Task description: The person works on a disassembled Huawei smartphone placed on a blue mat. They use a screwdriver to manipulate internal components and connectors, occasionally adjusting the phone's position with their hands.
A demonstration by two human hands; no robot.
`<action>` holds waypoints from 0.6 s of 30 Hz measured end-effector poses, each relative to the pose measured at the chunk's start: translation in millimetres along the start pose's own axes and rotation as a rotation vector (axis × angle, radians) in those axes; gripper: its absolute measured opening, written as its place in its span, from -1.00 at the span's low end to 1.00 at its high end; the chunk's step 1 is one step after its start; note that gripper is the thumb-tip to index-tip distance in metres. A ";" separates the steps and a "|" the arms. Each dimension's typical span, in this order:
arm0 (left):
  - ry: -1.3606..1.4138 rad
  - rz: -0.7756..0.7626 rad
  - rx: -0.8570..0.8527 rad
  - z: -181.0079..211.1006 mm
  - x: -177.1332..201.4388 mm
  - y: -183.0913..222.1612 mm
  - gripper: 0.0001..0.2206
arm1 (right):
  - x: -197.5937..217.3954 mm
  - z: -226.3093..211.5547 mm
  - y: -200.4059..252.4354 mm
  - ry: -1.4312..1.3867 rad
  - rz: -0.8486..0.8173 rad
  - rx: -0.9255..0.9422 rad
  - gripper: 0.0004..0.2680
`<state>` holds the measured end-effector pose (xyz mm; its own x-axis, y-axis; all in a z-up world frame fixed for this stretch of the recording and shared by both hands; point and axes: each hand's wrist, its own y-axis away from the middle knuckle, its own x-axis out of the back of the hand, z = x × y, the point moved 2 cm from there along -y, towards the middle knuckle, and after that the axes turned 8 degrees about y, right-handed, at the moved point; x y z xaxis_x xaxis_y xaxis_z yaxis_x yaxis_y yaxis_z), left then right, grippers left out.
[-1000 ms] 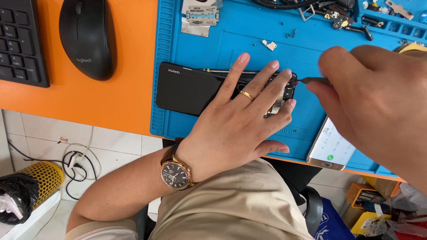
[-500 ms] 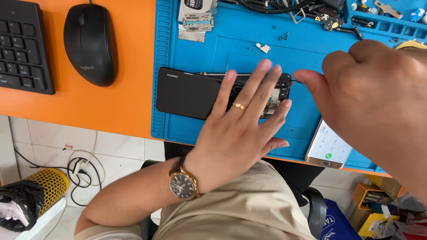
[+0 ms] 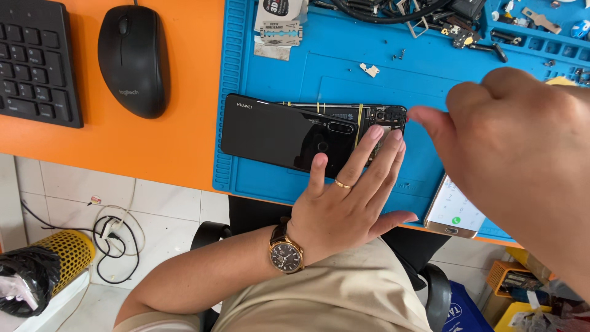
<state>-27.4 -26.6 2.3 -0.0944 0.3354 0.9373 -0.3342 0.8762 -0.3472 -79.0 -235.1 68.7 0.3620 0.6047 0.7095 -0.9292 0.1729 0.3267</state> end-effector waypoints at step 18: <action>0.059 -0.012 0.005 -1.1 0.2 -1.8 -0.24 | -1.3 6.7 -6.6 -0.346 0.061 -0.030 -0.71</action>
<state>-25.8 -27.7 3.1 -0.0351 0.3450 0.9379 -0.3395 0.8786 -0.3359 -72.8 -242.2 69.8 0.3045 0.3162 0.8985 -0.9499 0.1700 0.2621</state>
